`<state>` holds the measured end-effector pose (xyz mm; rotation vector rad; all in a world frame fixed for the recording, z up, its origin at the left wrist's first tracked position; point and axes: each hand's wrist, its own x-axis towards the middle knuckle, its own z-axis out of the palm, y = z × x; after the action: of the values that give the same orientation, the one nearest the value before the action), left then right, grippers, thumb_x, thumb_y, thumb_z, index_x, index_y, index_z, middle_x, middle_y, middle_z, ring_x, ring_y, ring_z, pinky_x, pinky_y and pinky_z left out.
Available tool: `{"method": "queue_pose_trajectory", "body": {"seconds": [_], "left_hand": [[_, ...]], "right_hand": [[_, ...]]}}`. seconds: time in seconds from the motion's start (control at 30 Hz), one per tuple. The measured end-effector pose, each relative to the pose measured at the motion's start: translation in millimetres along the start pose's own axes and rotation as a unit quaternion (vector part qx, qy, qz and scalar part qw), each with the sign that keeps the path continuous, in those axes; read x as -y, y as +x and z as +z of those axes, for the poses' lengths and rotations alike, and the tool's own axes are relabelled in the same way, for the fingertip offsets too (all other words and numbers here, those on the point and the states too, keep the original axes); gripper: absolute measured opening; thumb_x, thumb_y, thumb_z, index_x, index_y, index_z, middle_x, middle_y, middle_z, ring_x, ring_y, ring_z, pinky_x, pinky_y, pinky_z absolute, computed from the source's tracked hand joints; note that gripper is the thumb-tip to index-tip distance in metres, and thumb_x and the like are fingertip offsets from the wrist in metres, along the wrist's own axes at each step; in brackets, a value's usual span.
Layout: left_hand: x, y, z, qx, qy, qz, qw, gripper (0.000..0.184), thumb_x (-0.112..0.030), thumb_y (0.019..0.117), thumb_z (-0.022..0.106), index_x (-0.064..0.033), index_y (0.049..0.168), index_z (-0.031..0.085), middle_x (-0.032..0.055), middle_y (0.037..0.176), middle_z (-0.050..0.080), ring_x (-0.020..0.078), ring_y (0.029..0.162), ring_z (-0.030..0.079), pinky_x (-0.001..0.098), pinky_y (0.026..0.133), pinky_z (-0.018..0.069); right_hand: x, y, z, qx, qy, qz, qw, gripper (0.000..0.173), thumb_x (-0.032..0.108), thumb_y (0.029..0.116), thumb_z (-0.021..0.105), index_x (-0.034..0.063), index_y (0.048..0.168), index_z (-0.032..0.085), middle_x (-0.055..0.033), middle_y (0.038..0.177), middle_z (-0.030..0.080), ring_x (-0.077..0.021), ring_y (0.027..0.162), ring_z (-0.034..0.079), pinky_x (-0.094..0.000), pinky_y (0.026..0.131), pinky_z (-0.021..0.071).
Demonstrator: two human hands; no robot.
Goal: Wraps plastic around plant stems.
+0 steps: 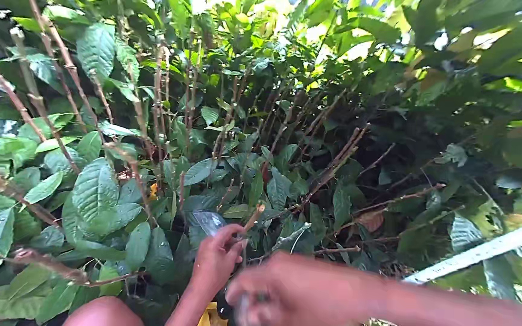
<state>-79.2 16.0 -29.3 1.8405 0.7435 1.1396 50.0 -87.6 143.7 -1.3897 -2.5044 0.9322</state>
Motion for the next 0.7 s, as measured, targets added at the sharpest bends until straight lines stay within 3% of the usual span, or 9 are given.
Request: {"method": "queue_pose_trajectory", "body": {"seconds": [0.07, 0.13, 0.2, 0.27, 0.33, 0.47, 0.57, 0.63, 0.7], "left_hand": [[5, -1, 6, 0.040, 0.038, 0.063, 0.996, 0.020, -0.020, 0.0931, 0.070, -0.0078, 0.109, 0.075, 0.0028, 0.096, 0.075, 0.0087, 0.076, 0.072, 0.0303, 0.071, 0.0638], [3, 1, -5, 0.042, 0.060, 0.062, 0.995, 0.019, -0.022, 0.0945, 0.070, -0.0073, 0.106, 0.076, 0.0023, 0.094, 0.075, 0.0084, 0.068, 0.071, 0.0288, 0.063, 0.0638], [-3, 10, -21, -0.003, 0.094, 0.051, 0.994, 0.021, -0.024, 0.0939, 0.068, -0.0068, 0.105, 0.075, 0.0005, 0.086, 0.075, 0.0087, 0.066, 0.071, 0.0300, 0.062, 0.0633], [-14, 11, -18, -0.010, 0.123, 0.056, 0.991, 0.026, -0.020, 0.0890, 0.067, -0.0024, 0.106, 0.075, 0.0067, 0.087, 0.075, 0.0156, 0.073, 0.072, 0.0397, 0.070, 0.0609], [-17, 6, -10, 0.056, 0.125, 0.051, 0.989, 0.022, -0.021, 0.0945, 0.069, -0.0039, 0.106, 0.075, 0.0059, 0.090, 0.075, 0.0152, 0.070, 0.073, 0.0372, 0.067, 0.0642], [-6, 11, -25, 0.021, 0.086, 0.079, 0.993, 0.023, -0.030, 0.0948, 0.068, -0.0095, 0.100, 0.076, -0.0003, 0.091, 0.074, 0.0061, 0.061, 0.068, 0.0259, 0.056, 0.0610], [-2, 16, -38, -0.036, 0.060, 0.039, 0.997, 0.020, -0.027, 0.0945, 0.068, -0.0086, 0.099, 0.075, -0.0022, 0.083, 0.072, 0.0048, 0.057, 0.065, 0.0222, 0.052, 0.0583], [-3, 21, -42, -0.058, 0.043, 0.015, 0.997, 0.018, -0.025, 0.0947, 0.068, -0.0081, 0.098, 0.074, -0.0026, 0.082, 0.071, 0.0052, 0.057, 0.065, 0.0227, 0.052, 0.0583], [-9, 25, -33, -0.052, 0.038, 0.007, 0.998, 0.017, -0.023, 0.0945, 0.069, -0.0067, 0.100, 0.074, -0.0010, 0.084, 0.072, 0.0060, 0.061, 0.067, 0.0240, 0.056, 0.0597]], "right_hand": [[-23, 11, -47, -0.030, -0.011, 0.024, 0.999, 0.037, 0.010, 0.1011, 0.062, 0.0037, 0.137, 0.057, -0.0103, 0.111, 0.071, -0.0117, 0.082, 0.067, -0.0301, 0.072, 0.0573], [-40, 9, -60, -0.064, -0.175, 0.119, 0.975, 0.036, 0.015, 0.0986, 0.067, 0.0081, 0.133, 0.060, -0.0114, 0.105, 0.072, -0.0240, 0.089, 0.071, -0.0469, 0.076, 0.0587], [-20, 11, -33, -0.053, -0.236, 0.127, 0.962, 0.027, 0.014, 0.1006, 0.062, 0.0030, 0.126, 0.062, -0.0221, 0.095, 0.069, -0.0421, 0.089, 0.069, -0.0629, 0.075, 0.0543], [0, 18, -28, -0.059, -0.185, 0.049, 0.980, 0.022, 0.010, 0.1018, 0.060, -0.0002, 0.121, 0.066, -0.0207, 0.094, 0.070, -0.0372, 0.087, 0.070, -0.0557, 0.076, 0.0562], [-13, 25, -57, -0.028, -0.194, 0.061, 0.979, 0.032, 0.009, 0.1059, 0.052, 0.0025, 0.137, 0.058, -0.0186, 0.111, 0.071, -0.0319, 0.100, 0.070, -0.0502, 0.088, 0.0555], [-47, 30, -47, -0.038, -0.293, 0.141, 0.945, 0.024, 0.013, 0.1051, 0.055, 0.0008, 0.126, 0.058, -0.0233, 0.102, 0.067, -0.0440, 0.097, 0.068, -0.0613, 0.082, 0.0532], [-57, 17, -21, -0.086, -0.184, 0.109, 0.973, 0.022, 0.012, 0.1038, 0.056, 0.0016, 0.119, 0.068, -0.0196, 0.103, 0.071, -0.0365, 0.098, 0.069, -0.0567, 0.087, 0.0547], [-36, 5, -3, -0.074, -0.161, 0.068, 0.982, 0.028, 0.010, 0.1035, 0.057, 0.0049, 0.128, 0.068, -0.0182, 0.105, 0.073, -0.0356, 0.097, 0.071, -0.0569, 0.088, 0.0560], [-12, 4, 14, -0.071, -0.154, -0.007, 0.986, 0.028, 0.009, 0.1014, 0.060, 0.0071, 0.129, 0.067, -0.0170, 0.096, 0.074, -0.0353, 0.085, 0.073, -0.0554, 0.075, 0.0586]]}}
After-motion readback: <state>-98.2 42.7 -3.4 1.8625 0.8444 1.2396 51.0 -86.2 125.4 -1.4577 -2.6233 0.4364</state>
